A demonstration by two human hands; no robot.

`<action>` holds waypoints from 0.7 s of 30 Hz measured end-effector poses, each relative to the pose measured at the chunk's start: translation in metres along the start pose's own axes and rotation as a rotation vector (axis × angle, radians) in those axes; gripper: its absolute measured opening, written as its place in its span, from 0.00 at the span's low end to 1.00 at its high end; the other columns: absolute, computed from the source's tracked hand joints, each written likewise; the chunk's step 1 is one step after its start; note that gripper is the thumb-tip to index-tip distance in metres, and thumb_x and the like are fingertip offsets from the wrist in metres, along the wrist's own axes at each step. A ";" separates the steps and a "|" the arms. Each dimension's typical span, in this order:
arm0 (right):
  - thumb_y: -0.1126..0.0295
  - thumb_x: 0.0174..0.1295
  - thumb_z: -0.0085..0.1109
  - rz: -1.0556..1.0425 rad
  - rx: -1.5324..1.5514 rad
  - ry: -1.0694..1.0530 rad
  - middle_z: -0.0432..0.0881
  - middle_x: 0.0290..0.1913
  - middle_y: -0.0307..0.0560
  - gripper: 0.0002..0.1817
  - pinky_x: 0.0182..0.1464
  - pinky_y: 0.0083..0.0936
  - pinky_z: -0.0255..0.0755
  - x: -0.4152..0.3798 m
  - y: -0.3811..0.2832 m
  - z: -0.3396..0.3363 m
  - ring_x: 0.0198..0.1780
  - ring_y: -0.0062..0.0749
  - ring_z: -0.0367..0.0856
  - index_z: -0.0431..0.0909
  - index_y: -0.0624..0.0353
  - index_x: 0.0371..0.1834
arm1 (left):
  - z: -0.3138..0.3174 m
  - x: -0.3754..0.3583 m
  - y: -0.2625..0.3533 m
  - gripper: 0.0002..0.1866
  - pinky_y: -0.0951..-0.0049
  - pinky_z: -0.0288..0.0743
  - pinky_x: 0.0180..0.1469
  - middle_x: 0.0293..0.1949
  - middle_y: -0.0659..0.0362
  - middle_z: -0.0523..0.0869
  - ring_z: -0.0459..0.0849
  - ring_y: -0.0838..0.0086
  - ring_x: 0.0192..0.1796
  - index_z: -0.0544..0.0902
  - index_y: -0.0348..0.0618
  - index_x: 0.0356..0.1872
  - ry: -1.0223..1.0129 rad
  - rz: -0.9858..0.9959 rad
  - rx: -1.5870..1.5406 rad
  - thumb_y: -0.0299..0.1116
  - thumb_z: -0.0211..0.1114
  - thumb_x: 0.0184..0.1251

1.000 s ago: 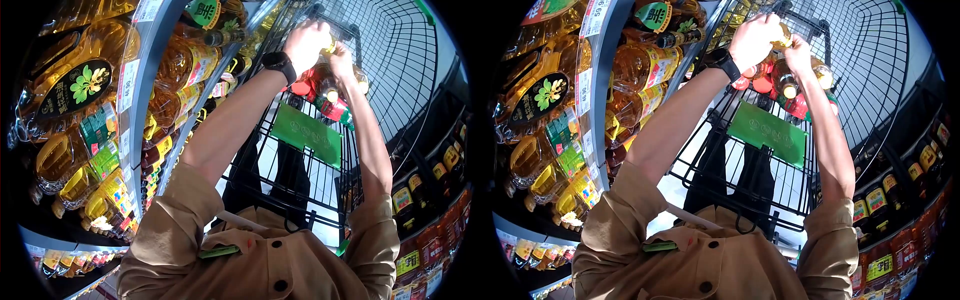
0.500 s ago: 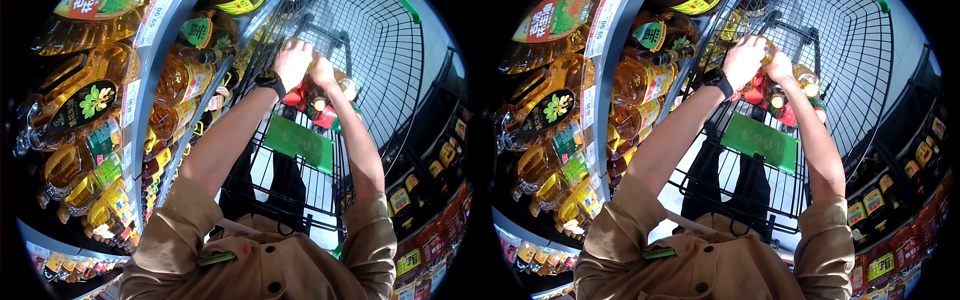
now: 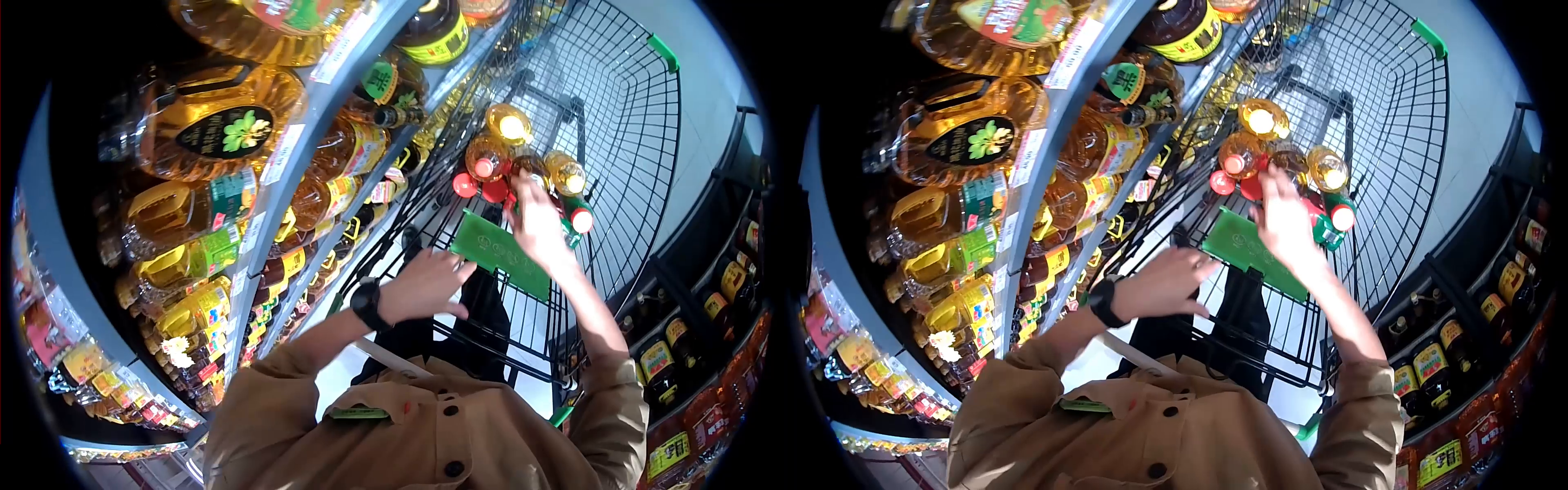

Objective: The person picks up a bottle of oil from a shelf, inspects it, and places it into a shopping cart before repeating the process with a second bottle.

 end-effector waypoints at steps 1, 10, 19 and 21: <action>0.70 0.57 0.66 0.114 0.042 -0.132 0.68 0.66 0.69 0.33 0.64 0.43 0.71 -0.013 -0.012 -0.004 0.63 0.63 0.72 0.63 0.70 0.63 | 0.005 -0.013 0.004 0.40 0.60 0.70 0.55 0.49 0.48 0.80 0.78 0.55 0.55 0.74 0.35 0.57 0.009 0.014 -0.030 0.57 0.73 0.52; 0.64 0.59 0.69 0.046 0.209 -0.263 0.76 0.59 0.63 0.30 0.60 0.42 0.72 -0.156 -0.081 -0.004 0.59 0.59 0.76 0.68 0.66 0.61 | 0.031 -0.044 -0.001 0.40 0.59 0.72 0.54 0.44 0.51 0.83 0.81 0.56 0.51 0.79 0.35 0.51 0.128 0.116 -0.177 0.60 0.74 0.45; 0.58 0.58 0.67 0.236 0.160 -0.344 0.77 0.60 0.59 0.30 0.63 0.42 0.70 -0.211 -0.097 -0.026 0.62 0.55 0.74 0.72 0.65 0.60 | 0.043 -0.049 0.002 0.35 0.59 0.80 0.40 0.35 0.52 0.82 0.85 0.56 0.37 0.76 0.36 0.46 0.139 0.165 0.013 0.58 0.72 0.51; 0.49 0.55 0.67 0.161 0.032 -0.240 0.80 0.56 0.58 0.33 0.61 0.41 0.72 -0.222 -0.096 -0.028 0.61 0.54 0.76 0.76 0.65 0.55 | 0.042 -0.048 0.004 0.32 0.58 0.81 0.38 0.35 0.51 0.82 0.86 0.55 0.37 0.74 0.36 0.45 0.116 0.172 0.056 0.56 0.71 0.53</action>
Point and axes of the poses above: each hand's wrist, its own x-axis towards the middle knuckle, its own z-axis out of the palm, y = z × x, the point moved 4 cm from there along x, towards the middle knuckle
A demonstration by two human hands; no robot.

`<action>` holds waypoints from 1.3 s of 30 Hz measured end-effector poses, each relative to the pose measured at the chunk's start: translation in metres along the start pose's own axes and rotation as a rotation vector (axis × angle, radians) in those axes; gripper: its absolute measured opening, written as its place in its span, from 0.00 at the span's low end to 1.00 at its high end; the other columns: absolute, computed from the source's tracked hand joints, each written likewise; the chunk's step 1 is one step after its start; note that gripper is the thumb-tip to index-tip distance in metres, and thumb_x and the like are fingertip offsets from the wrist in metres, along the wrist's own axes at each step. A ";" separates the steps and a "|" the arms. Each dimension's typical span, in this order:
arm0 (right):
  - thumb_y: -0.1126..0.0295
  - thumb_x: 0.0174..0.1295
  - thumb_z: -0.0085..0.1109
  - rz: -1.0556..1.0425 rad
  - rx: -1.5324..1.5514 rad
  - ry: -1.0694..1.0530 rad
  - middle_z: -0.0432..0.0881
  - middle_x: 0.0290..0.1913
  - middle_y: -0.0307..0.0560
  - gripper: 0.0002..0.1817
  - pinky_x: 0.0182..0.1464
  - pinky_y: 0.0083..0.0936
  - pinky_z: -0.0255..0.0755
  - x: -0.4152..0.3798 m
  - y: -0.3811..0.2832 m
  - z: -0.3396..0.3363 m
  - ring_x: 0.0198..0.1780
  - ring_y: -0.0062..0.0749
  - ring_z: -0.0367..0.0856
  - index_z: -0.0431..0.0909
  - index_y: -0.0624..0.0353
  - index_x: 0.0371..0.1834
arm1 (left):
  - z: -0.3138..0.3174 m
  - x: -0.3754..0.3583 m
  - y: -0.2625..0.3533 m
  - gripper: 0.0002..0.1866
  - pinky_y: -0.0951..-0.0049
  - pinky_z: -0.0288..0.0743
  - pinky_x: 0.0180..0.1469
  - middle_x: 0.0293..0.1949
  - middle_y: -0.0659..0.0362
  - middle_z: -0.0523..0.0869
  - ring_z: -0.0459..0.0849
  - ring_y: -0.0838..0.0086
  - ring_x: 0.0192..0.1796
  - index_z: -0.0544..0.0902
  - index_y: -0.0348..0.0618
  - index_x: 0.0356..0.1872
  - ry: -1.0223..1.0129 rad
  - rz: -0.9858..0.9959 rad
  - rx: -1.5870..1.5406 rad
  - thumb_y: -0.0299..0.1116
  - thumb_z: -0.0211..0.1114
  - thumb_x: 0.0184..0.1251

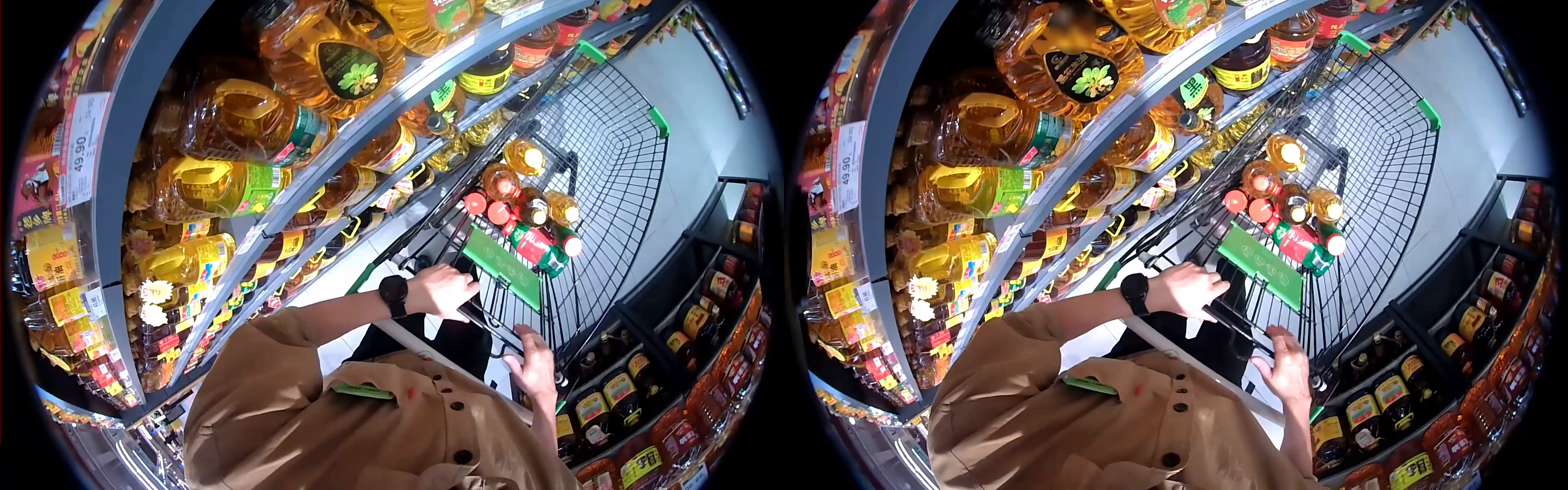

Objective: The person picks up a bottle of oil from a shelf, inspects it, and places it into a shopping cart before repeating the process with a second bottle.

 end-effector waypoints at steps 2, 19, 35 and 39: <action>0.51 0.51 0.71 0.005 -0.134 0.053 0.83 0.52 0.56 0.32 0.55 0.39 0.77 -0.005 -0.005 0.004 0.53 0.52 0.81 0.77 0.65 0.53 | 0.000 -0.001 0.000 0.31 0.59 0.81 0.34 0.34 0.50 0.82 0.86 0.55 0.33 0.74 0.36 0.44 0.015 0.024 0.031 0.54 0.72 0.54; 0.63 0.52 0.70 0.157 -0.551 0.541 0.83 0.28 0.41 0.09 0.27 0.40 0.74 -0.003 -0.010 0.044 0.25 0.47 0.82 0.80 0.52 0.25 | 0.004 -0.016 0.005 0.25 0.63 0.80 0.36 0.26 0.54 0.85 0.86 0.60 0.34 0.80 0.38 0.27 0.535 0.316 0.325 0.53 0.75 0.46; 0.67 0.47 0.70 0.148 -0.581 0.601 0.80 0.25 0.41 0.07 0.27 0.39 0.74 0.002 -0.007 0.037 0.25 0.45 0.81 0.80 0.51 0.22 | 0.009 -0.002 -0.002 0.23 0.64 0.79 0.30 0.25 0.57 0.83 0.86 0.63 0.30 0.78 0.43 0.26 0.528 0.317 0.403 0.55 0.71 0.49; 0.67 0.48 0.69 0.159 -0.586 0.597 0.81 0.26 0.41 0.05 0.27 0.38 0.74 0.006 -0.003 0.033 0.25 0.46 0.81 0.81 0.51 0.23 | 0.007 0.007 -0.004 0.25 0.64 0.79 0.32 0.24 0.57 0.83 0.86 0.63 0.31 0.78 0.44 0.26 0.543 0.330 0.392 0.58 0.72 0.48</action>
Point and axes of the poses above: each hand's wrist, its own x-axis towards the middle knuckle, its own z-axis out of the palm, y = z × x, the point moved 4 cm from there along x, towards the middle knuckle
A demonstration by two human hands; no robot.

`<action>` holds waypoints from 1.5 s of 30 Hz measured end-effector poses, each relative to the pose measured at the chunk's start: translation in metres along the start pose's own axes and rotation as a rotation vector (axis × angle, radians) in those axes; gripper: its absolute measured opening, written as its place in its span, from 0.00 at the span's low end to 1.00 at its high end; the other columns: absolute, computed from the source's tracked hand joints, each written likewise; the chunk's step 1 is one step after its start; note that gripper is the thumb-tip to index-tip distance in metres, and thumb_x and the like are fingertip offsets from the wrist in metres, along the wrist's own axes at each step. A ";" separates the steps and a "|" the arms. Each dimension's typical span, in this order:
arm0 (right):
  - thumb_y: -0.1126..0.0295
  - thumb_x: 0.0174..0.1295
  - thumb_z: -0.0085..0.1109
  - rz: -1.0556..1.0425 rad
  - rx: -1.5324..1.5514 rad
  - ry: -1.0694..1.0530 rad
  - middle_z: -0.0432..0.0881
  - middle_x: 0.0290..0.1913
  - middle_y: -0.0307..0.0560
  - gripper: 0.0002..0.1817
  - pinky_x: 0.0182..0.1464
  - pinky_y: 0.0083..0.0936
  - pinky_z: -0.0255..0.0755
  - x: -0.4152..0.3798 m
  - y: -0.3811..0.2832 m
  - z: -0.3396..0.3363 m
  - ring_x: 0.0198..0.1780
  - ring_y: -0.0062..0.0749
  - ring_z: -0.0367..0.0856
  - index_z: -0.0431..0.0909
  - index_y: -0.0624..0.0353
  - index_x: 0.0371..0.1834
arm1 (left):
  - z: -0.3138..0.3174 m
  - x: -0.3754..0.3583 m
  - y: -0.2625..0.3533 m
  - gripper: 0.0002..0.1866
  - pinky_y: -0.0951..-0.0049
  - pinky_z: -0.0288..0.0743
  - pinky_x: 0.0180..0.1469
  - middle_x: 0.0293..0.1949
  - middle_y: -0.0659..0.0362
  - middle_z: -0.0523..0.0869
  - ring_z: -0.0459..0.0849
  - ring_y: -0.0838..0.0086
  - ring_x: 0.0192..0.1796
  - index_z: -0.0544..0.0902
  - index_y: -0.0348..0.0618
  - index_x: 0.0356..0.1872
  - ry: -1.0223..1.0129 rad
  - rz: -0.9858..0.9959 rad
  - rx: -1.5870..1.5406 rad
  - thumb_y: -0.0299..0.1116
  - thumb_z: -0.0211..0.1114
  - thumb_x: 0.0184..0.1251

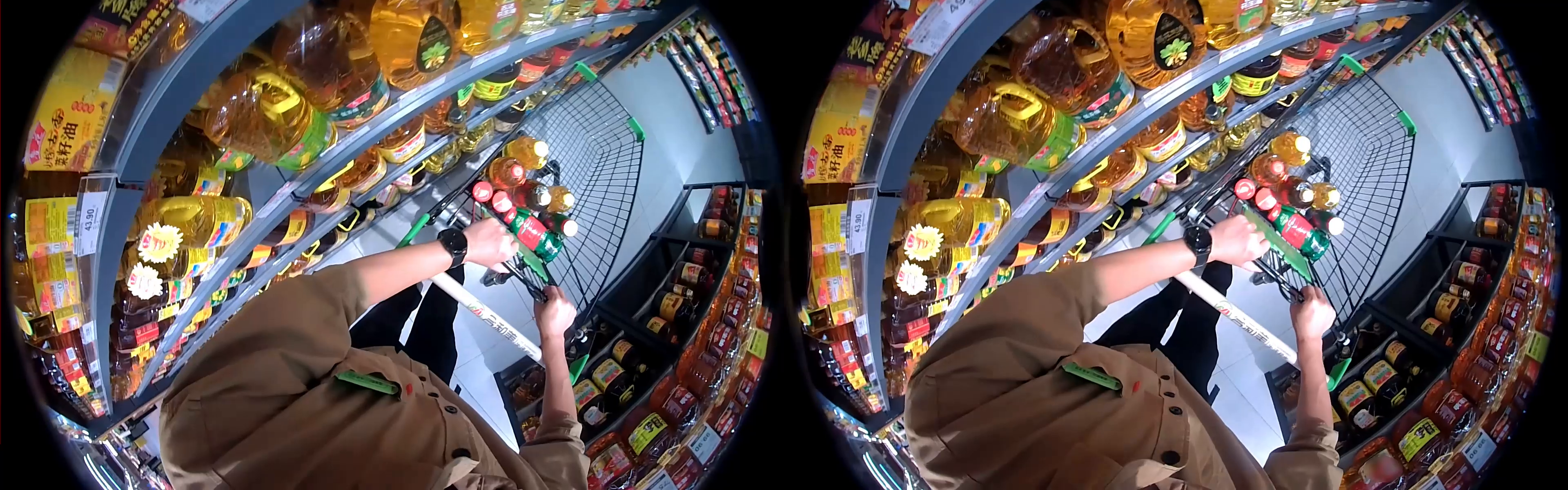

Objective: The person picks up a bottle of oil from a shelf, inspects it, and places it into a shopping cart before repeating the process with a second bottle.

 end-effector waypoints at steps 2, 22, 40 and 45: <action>0.68 0.47 0.69 0.019 0.009 -0.005 0.82 0.27 0.41 0.04 0.28 0.38 0.75 0.003 0.002 0.001 0.26 0.46 0.82 0.82 0.51 0.24 | 0.001 0.004 -0.003 0.25 0.63 0.79 0.32 0.24 0.57 0.83 0.86 0.63 0.31 0.78 0.44 0.27 -0.023 -0.003 0.004 0.57 0.72 0.47; 0.55 0.50 0.74 0.071 -0.072 -0.037 0.85 0.29 0.43 0.14 0.31 0.37 0.76 0.040 0.029 0.007 0.29 0.47 0.84 0.85 0.52 0.29 | 0.003 0.050 -0.029 0.23 0.60 0.76 0.26 0.18 0.58 0.82 0.85 0.62 0.25 0.77 0.42 0.22 0.082 0.085 -0.044 0.52 0.73 0.43; 0.55 0.51 0.74 0.023 -0.115 -0.012 0.85 0.27 0.41 0.14 0.27 0.33 0.74 0.059 0.029 0.004 0.25 0.43 0.83 0.85 0.54 0.28 | 0.001 0.073 -0.044 0.21 0.61 0.79 0.31 0.20 0.57 0.84 0.85 0.60 0.27 0.82 0.45 0.20 0.058 0.138 -0.097 0.54 0.72 0.43; 0.53 0.52 0.73 0.074 -0.117 -0.046 0.85 0.26 0.43 0.16 0.29 0.34 0.75 0.063 0.027 0.002 0.27 0.45 0.84 0.85 0.54 0.29 | 0.002 0.077 -0.048 0.20 0.61 0.79 0.31 0.21 0.58 0.85 0.86 0.61 0.29 0.83 0.45 0.21 0.048 0.170 -0.089 0.53 0.72 0.45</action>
Point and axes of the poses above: each hand's wrist, its own x-axis towards the middle knuckle, its own z-axis out of the palm, y = z × x, the point moved 4 cm from there along x, towards the middle knuckle
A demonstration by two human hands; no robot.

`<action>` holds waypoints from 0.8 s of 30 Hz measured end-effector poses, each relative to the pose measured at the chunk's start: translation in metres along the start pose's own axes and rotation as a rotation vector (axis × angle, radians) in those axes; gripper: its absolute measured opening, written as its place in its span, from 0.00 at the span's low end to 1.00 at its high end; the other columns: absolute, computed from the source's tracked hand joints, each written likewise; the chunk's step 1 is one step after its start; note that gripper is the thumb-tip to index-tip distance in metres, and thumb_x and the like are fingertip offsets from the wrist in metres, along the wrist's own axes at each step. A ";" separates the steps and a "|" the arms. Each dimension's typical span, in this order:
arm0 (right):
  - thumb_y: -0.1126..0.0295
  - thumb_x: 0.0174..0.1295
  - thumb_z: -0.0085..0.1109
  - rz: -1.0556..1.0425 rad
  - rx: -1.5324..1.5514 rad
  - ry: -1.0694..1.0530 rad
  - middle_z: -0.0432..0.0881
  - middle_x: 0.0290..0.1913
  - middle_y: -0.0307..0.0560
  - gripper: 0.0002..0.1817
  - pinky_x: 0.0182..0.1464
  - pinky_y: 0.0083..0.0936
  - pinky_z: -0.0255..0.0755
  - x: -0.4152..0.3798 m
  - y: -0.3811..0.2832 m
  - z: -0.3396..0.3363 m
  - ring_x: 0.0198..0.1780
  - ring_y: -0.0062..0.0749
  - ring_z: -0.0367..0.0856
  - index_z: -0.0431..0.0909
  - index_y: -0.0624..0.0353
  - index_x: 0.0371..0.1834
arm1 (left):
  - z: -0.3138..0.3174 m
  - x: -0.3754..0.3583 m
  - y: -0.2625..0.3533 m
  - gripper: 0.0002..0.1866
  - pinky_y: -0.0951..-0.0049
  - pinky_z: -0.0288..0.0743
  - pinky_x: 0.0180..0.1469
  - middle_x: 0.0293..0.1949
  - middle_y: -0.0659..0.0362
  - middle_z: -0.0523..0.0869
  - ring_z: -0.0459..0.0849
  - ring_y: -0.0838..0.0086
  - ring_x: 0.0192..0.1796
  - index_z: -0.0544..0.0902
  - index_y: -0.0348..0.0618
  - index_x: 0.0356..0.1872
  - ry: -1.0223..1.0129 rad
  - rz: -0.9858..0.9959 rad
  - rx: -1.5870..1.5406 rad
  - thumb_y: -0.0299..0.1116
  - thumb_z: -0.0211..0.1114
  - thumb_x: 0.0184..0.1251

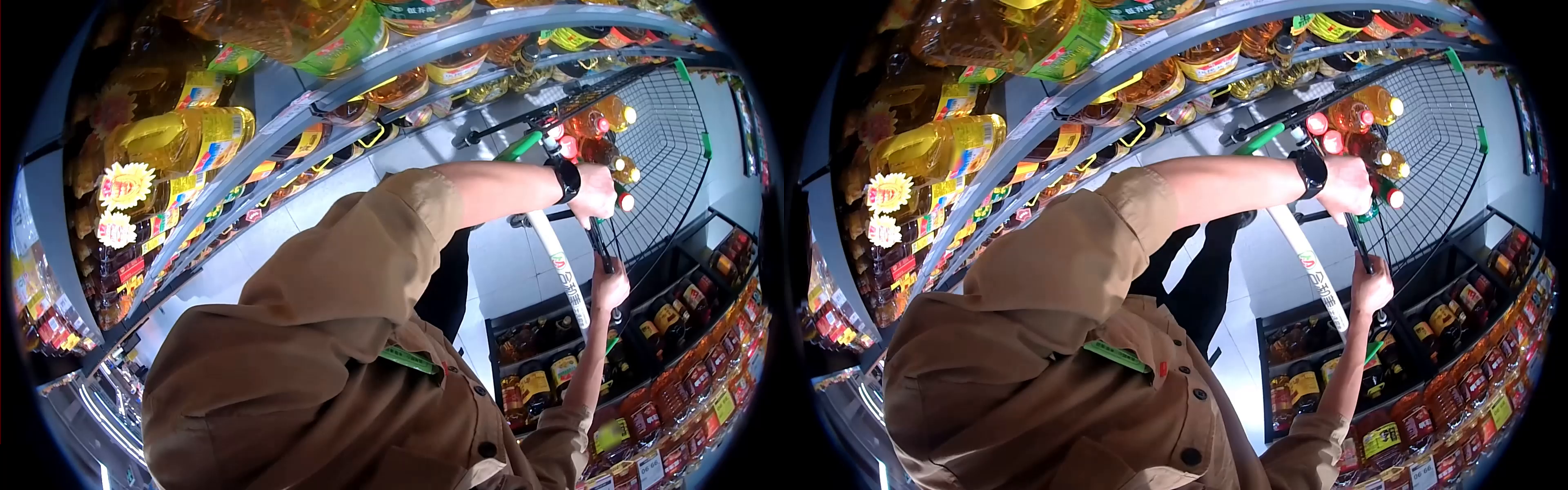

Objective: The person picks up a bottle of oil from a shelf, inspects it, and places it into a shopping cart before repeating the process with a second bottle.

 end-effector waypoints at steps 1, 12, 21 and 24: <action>0.54 0.51 0.74 -0.010 0.001 0.020 0.84 0.26 0.42 0.15 0.28 0.33 0.74 0.000 0.000 0.000 0.26 0.43 0.83 0.85 0.53 0.27 | -0.003 -0.001 0.001 0.20 0.61 0.79 0.30 0.21 0.58 0.85 0.86 0.61 0.28 0.83 0.45 0.21 0.013 0.001 0.006 0.53 0.72 0.44; 0.53 0.51 0.74 -0.009 0.007 0.020 0.84 0.28 0.39 0.16 0.29 0.31 0.75 0.003 0.001 0.001 0.27 0.42 0.84 0.85 0.54 0.28 | -0.002 0.001 -0.004 0.15 0.61 0.78 0.27 0.19 0.58 0.83 0.85 0.62 0.25 0.81 0.46 0.18 0.088 0.030 0.000 0.48 0.67 0.45; 0.56 0.54 0.73 -0.030 0.044 0.019 0.84 0.28 0.39 0.14 0.30 0.32 0.75 0.006 -0.002 -0.003 0.28 0.42 0.84 0.84 0.55 0.28 | -0.005 0.003 -0.004 0.19 0.62 0.80 0.34 0.26 0.61 0.87 0.87 0.63 0.33 0.84 0.48 0.25 -0.063 -0.034 0.016 0.54 0.71 0.47; 0.55 0.54 0.72 -0.031 0.041 0.010 0.85 0.29 0.40 0.15 0.31 0.32 0.75 0.006 -0.001 -0.003 0.28 0.42 0.84 0.85 0.55 0.30 | -0.007 0.003 -0.003 0.18 0.62 0.80 0.34 0.26 0.62 0.87 0.87 0.64 0.34 0.84 0.49 0.26 -0.095 -0.036 0.017 0.54 0.70 0.49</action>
Point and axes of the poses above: each hand's wrist, its own x-axis towards the middle knuckle, its own z-axis out of the palm, y = z × x, the point moved 4 cm from there along x, towards the middle knuckle
